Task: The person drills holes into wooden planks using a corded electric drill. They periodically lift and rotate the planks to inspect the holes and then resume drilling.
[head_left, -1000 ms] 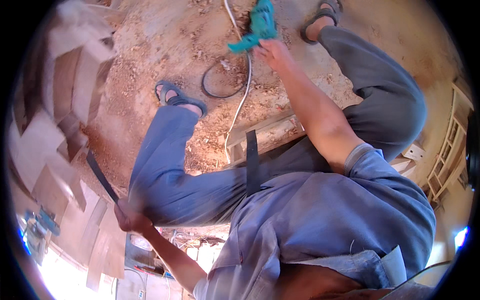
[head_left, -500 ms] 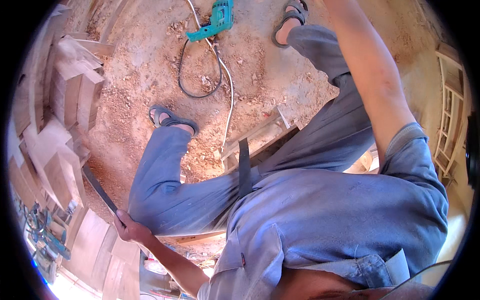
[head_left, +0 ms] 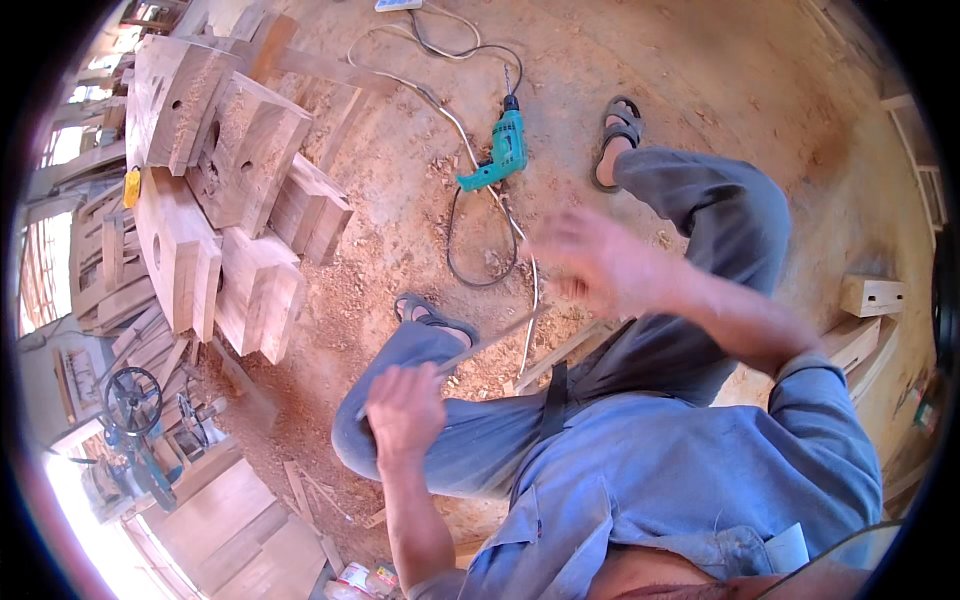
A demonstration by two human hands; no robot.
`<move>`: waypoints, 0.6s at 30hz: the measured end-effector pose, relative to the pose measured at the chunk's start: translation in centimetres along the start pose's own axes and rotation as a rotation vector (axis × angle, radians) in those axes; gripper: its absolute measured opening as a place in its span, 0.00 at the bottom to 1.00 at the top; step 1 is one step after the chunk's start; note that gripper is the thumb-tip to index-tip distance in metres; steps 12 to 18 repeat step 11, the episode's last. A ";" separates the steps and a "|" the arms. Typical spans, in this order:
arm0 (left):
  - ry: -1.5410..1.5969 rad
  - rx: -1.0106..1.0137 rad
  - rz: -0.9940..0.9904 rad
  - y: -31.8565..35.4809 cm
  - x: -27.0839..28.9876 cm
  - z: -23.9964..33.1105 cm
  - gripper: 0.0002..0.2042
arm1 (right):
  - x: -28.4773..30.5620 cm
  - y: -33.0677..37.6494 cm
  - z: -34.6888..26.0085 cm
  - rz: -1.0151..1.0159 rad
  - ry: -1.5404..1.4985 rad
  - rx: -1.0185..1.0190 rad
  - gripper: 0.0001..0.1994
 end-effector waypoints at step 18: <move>0.175 -0.277 0.296 -2.4 14.4 5.9 0.09 | -8.7 12.1 -7.3 -0.226 -0.427 -0.308 0.05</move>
Point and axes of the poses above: each hand's wrist, its own y-axis away from the middle knuckle, its own x-axis out of the back of the hand, z = x × y, the point moved 4 cm from there along -y, towards the middle knuckle, and after that the axes turned 3 degrees about -x, right-handed, at the moved point
